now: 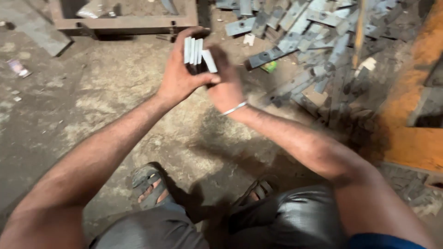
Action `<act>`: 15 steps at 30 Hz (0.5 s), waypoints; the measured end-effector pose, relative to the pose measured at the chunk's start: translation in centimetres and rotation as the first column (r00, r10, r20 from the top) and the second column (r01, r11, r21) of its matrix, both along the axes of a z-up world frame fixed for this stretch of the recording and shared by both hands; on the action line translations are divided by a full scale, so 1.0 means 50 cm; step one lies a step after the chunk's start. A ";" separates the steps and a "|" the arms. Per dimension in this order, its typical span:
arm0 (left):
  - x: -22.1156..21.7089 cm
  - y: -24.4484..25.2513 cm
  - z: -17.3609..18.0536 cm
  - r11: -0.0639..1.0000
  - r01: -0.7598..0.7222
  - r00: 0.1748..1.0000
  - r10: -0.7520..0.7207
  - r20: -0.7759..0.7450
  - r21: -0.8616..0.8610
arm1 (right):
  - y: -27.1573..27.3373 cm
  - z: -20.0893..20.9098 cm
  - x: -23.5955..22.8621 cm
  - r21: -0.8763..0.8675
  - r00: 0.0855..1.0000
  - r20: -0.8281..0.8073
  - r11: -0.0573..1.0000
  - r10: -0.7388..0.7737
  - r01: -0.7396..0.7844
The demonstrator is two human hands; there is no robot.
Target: The person measures a metal bracket with a tape measure, then sorts small metal rods from a pile on the floor into a neat stack. The person handles the rods one by one, aligning them and placing them in a pile.
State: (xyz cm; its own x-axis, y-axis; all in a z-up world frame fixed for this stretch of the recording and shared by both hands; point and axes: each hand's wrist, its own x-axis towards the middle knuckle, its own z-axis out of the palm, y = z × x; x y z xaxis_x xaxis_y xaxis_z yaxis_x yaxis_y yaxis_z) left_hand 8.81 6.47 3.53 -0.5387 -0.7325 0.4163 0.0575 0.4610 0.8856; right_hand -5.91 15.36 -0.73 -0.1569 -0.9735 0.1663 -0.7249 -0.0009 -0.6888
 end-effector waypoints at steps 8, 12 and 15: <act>-0.003 -0.014 -0.057 0.966 0.036 0.995 -0.060 0.085 0.258 | 0.058 -0.207 -0.161 0.258 0.914 -0.275 0.938 0.299 -0.230; -0.001 -0.053 -0.078 0.873 -0.016 0.999 -0.007 0.045 0.488 | 0.113 -0.151 -0.352 0.739 0.522 -0.457 0.634 0.721 -0.229; 0.007 -0.063 -0.080 0.709 -0.072 0.973 0.206 -0.109 0.701 | 0.171 -0.135 -0.439 0.628 0.616 -0.480 0.735 0.624 -0.254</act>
State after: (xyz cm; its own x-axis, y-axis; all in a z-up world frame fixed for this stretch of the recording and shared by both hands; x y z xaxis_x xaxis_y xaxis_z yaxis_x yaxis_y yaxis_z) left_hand 9.18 3.30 -0.47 -0.3792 -0.9111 -0.1616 0.2190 -0.2581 0.9410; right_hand -27.85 23.90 -7.49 0.2748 -0.8576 -0.4347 -0.9600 -0.2703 -0.0736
